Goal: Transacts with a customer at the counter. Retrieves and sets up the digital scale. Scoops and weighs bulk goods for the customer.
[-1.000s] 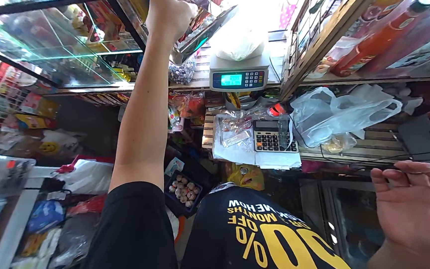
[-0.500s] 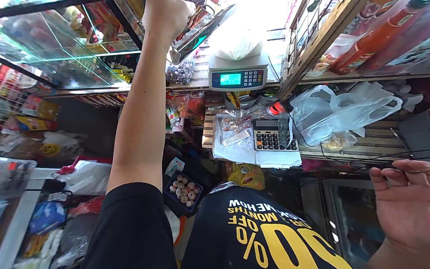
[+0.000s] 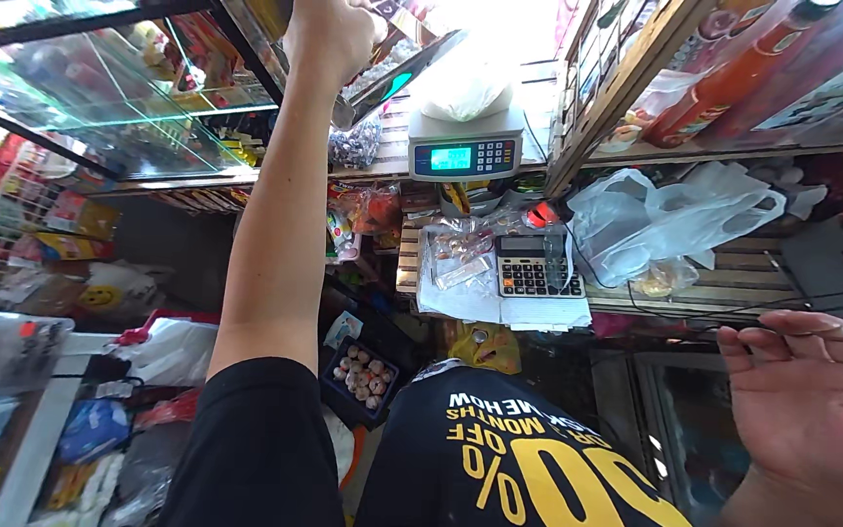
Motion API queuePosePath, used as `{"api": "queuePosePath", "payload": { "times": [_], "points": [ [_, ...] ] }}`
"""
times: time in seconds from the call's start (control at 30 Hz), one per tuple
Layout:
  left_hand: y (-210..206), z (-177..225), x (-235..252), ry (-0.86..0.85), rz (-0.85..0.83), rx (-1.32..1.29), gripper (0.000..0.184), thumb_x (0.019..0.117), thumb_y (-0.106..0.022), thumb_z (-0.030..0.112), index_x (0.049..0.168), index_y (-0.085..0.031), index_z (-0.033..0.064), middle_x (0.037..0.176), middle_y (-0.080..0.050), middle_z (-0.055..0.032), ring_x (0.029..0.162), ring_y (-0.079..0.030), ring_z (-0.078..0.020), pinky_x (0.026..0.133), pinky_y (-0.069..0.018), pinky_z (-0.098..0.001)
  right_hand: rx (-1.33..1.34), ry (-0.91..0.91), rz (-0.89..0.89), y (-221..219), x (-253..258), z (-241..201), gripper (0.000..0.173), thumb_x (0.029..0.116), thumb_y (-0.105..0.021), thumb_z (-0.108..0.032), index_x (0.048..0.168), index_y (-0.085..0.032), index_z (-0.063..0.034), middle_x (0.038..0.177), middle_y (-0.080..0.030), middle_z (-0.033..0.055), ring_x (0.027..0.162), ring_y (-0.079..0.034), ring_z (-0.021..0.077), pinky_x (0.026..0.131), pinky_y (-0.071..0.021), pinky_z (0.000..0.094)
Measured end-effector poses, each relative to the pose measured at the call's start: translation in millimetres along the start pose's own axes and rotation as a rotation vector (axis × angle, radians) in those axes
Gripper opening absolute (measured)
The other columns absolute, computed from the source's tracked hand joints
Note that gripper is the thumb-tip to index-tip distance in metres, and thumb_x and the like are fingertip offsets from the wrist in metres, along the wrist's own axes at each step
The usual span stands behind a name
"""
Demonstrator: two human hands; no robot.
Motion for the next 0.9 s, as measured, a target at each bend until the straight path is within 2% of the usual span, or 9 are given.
{"api": "queuePosePath", "payload": {
  "times": [0.23,0.33,0.4,0.5,0.57,0.63,0.7,0.83,0.9],
  "points": [
    [-2.5,-7.1,3.5,0.002,0.006,-0.071,0.030,0.0982,-0.062,0.032,0.124,-0.071,0.0189,0.115,-0.070,-0.0037,0.089,-0.069,-0.0161,0.077,-0.0575,-0.0416,0.000,0.003,0.005,1.0,0.6,-0.6,0.054,0.1115,-0.011,-0.029,0.113,-0.064,-0.0234,0.105,-0.072,-0.0106,0.093,-0.071,0.0075,0.089,-0.0588,0.0287],
    [-1.1,-12.1,3.9,0.012,0.029,-0.126,0.030,0.0977,-0.063,0.033,0.122,-0.071,0.0188,0.107,-0.070,-0.0034,0.080,-0.066,-0.0129,0.071,-0.0561,-0.0367,-0.004,0.001,0.001,1.3,0.6,-0.3,0.053,0.1116,-0.011,-0.029,0.113,-0.063,-0.0236,0.106,-0.072,-0.0106,0.093,-0.070,0.0074,0.090,-0.0586,0.0285],
    [1.5,-14.6,2.8,0.023,0.042,-0.183,0.027,0.0977,-0.064,0.033,0.117,-0.071,0.0147,0.101,-0.069,-0.0037,0.077,-0.064,-0.0112,0.071,-0.0552,-0.0335,-0.003,0.001,-0.003,1.5,1.2,-0.1,0.052,0.1116,-0.012,-0.029,0.113,-0.063,-0.0235,0.106,-0.072,-0.0105,0.093,-0.070,0.0077,0.090,-0.0583,0.0287],
    [7.2,-14.1,-6.1,0.017,0.078,-0.316,0.017,0.0974,-0.069,0.026,0.093,-0.065,0.0093,0.078,-0.057,0.0004,0.063,-0.055,-0.0059,0.062,-0.0500,-0.0220,-0.001,-0.004,0.011,-0.5,1.5,0.0,0.053,0.1114,-0.010,-0.028,0.112,-0.063,-0.0224,0.104,-0.072,-0.0100,0.092,-0.070,0.0082,0.090,-0.0585,0.0294],
    [11.8,-15.0,-9.9,0.025,0.101,-0.367,0.019,0.0983,-0.068,0.020,0.085,-0.060,0.0091,0.070,-0.052,0.0023,0.056,-0.051,-0.0041,0.056,-0.0479,-0.0177,-0.002,-0.005,0.012,-1.4,1.9,0.3,0.053,0.1116,-0.011,-0.028,0.112,-0.063,-0.0226,0.105,-0.072,-0.0104,0.093,-0.070,0.0077,0.090,-0.0582,0.0291],
    [16.7,-15.3,-10.8,0.017,0.123,-0.356,0.019,0.1003,-0.060,0.012,0.082,-0.056,0.0069,0.068,-0.051,0.0000,0.054,-0.052,-0.0055,0.053,-0.0484,-0.0178,-0.012,-0.005,0.013,-3.0,2.1,0.7,0.049,0.1121,-0.016,-0.031,0.112,-0.065,-0.0249,0.106,-0.072,-0.0122,0.093,-0.070,0.0061,0.090,-0.0579,0.0272],
    [20.7,-15.3,-12.2,0.014,0.140,-0.331,0.019,0.1005,-0.057,0.008,0.082,-0.057,0.0055,0.068,-0.052,-0.0008,0.054,-0.052,-0.0054,0.053,-0.0481,-0.0173,-0.013,-0.010,0.014,-2.8,2.8,1.0,0.049,0.1122,-0.016,-0.031,0.112,-0.065,-0.0246,0.106,-0.072,-0.0120,0.093,-0.070,0.0062,0.090,-0.0579,0.0272],
    [27.2,-12.2,-21.2,0.005,0.171,-0.302,0.020,0.1002,-0.057,0.007,0.080,-0.058,0.0048,0.065,-0.052,-0.0009,0.052,-0.052,-0.0039,0.052,-0.0458,-0.0152,0.013,-0.023,0.004,-1.0,4.3,1.7,0.052,0.1120,-0.013,-0.030,0.113,-0.064,-0.0217,0.105,-0.072,-0.0092,0.093,-0.070,0.0079,0.090,-0.0578,0.0285],
    [29.0,-12.8,-23.1,-0.002,0.173,-0.291,0.020,0.0996,-0.058,0.006,0.080,-0.059,0.0042,0.066,-0.053,-0.0008,0.054,-0.053,-0.0043,0.054,-0.0469,-0.0166,0.009,-0.020,0.003,-1.5,4.7,2.2,0.052,0.1119,-0.013,-0.030,0.112,-0.064,-0.0224,0.105,-0.072,-0.0098,0.092,-0.070,0.0074,0.090,-0.0577,0.0282]
  ]
}}
Point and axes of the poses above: each hand's wrist, its own x-axis towards the middle knuckle, its own y-axis out of the back of the hand, z = x × y, the point moved 5 cm from there along x, towards the middle knuckle
